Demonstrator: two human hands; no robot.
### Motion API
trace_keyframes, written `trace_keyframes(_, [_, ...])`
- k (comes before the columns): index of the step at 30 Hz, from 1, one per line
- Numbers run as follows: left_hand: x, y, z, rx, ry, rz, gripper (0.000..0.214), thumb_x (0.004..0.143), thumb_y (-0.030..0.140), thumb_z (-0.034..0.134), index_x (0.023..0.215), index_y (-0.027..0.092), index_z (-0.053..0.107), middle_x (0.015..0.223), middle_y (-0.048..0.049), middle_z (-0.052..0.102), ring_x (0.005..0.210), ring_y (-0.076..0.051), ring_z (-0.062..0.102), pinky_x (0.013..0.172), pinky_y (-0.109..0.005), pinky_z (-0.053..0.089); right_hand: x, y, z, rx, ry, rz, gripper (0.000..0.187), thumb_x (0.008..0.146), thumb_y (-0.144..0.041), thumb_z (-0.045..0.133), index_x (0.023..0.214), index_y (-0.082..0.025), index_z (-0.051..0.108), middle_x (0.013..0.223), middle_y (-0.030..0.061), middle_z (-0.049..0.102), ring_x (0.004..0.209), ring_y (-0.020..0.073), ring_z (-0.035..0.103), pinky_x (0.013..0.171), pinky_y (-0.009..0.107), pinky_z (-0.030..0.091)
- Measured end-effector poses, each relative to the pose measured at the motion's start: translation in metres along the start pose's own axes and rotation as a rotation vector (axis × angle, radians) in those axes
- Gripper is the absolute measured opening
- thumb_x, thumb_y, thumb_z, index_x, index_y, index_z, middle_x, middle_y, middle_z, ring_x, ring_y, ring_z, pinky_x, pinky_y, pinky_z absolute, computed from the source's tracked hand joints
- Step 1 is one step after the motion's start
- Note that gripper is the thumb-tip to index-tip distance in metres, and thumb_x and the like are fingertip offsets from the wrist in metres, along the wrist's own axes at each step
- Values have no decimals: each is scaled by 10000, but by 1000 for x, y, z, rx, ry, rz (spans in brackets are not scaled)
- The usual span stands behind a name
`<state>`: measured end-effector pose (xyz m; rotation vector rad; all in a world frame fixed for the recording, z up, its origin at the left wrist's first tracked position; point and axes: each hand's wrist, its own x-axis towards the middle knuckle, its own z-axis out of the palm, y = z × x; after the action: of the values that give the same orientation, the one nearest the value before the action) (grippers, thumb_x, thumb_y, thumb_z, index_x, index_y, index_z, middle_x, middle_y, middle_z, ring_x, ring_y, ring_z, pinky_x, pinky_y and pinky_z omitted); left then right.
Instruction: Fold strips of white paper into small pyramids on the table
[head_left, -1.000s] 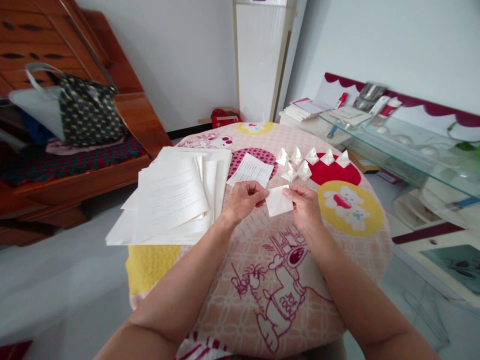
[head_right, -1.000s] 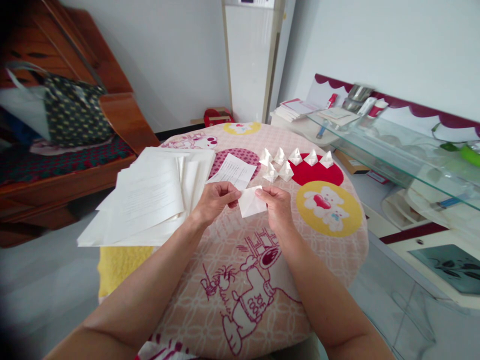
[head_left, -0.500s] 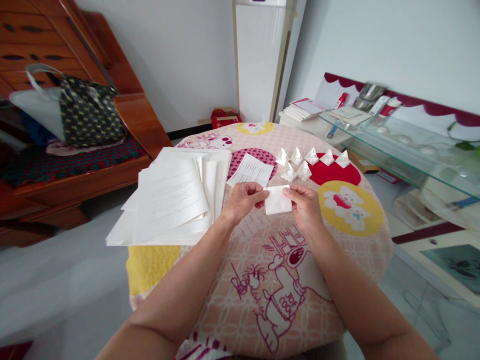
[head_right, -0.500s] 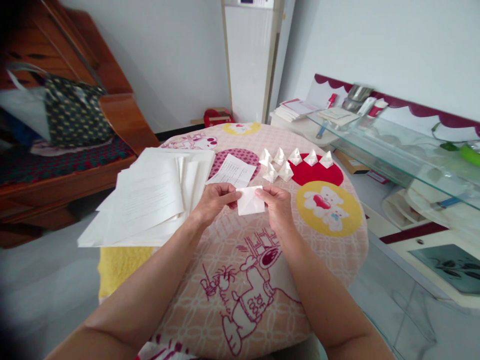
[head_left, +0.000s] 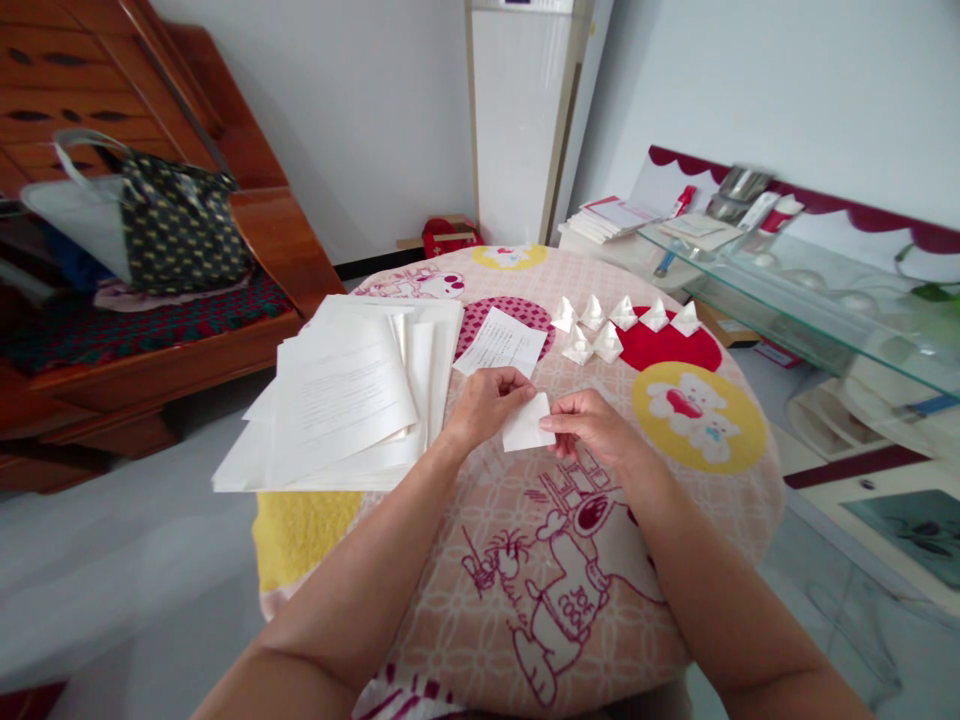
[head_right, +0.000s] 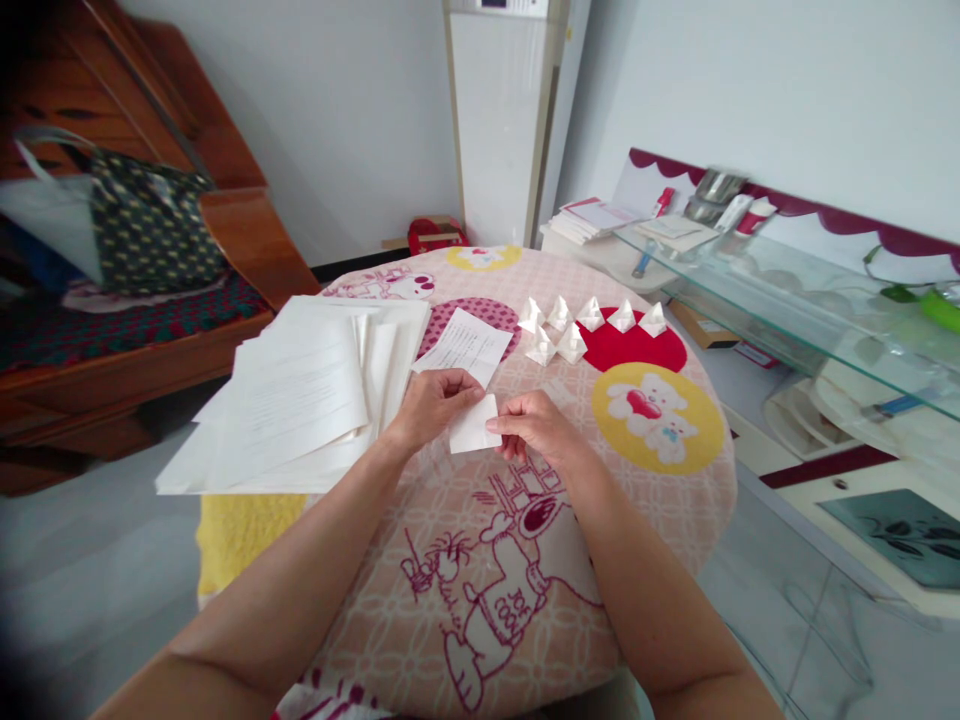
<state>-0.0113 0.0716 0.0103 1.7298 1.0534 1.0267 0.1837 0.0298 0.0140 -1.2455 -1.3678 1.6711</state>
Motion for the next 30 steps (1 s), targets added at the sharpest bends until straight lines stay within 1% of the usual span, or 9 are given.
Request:
trace_keyframes(4, [0,1,1,170,147,78,70,805,157,677,806,163,746,762,-34,730,679,-135,619,646,-241,458,1,2,1,-11,83,123,248,729,-325,779,590,-171,644,514,27,676,366,113,569,301,182,387])
trace_keyframes(6, [-1,1,3,256,115,88,91,815,131,670,807,163,755,751,-32,737,681,-139,631,662,-247,466,2,0,4,-38,136,194,217,778,-249,728,602,-173,626,499,25,666,352,113,560,297,186,390])
trace_keyframes(11, [-5,0,9,414,-137,73,117,811,92,684,794,163,776,709,-12,743,643,-130,629,647,-239,454,4,-2,10,-262,240,300,286,872,-134,625,596,-181,571,474,14,631,332,104,533,282,188,347])
trace_keyframes(13, [-3,-2,8,449,-142,53,124,812,87,682,803,160,782,714,-15,749,643,-131,637,642,-239,454,6,-1,9,-387,243,322,341,892,-142,614,559,-181,553,460,13,614,321,99,518,280,189,328])
trace_keyframes(17, [1,-3,-2,465,-40,11,113,822,109,681,810,156,783,703,-16,747,649,-134,645,647,-241,460,6,-1,4,-616,216,320,367,881,-183,653,525,-173,566,470,27,627,323,99,516,319,203,356])
trace_keyframes(20, [0,-2,-3,417,-132,36,100,815,115,687,827,160,776,717,-6,747,657,-125,645,652,-231,464,5,-3,3,-710,210,287,359,868,-180,666,521,-170,575,461,28,624,344,99,533,363,203,383])
trace_keyframes(24, [-7,1,8,417,-345,83,66,818,129,684,842,159,738,764,-5,736,687,-120,648,666,-228,473,4,-3,3,-679,216,299,354,879,-190,657,534,-168,577,455,23,615,333,92,510,353,211,354])
trace_keyframes(26, [-9,2,13,493,-385,131,86,799,160,722,884,157,711,827,-18,729,729,-133,644,692,-244,481,4,-2,1,-595,216,315,338,889,-200,647,559,-170,581,466,18,620,320,86,490,329,213,323])
trace_keyframes(30, [-11,1,15,607,-413,225,276,761,187,795,991,138,649,980,-69,708,855,-176,644,775,-292,498,5,2,-4,-470,192,326,329,894,-237,652,578,-178,583,460,8,612,304,84,475,295,207,280])
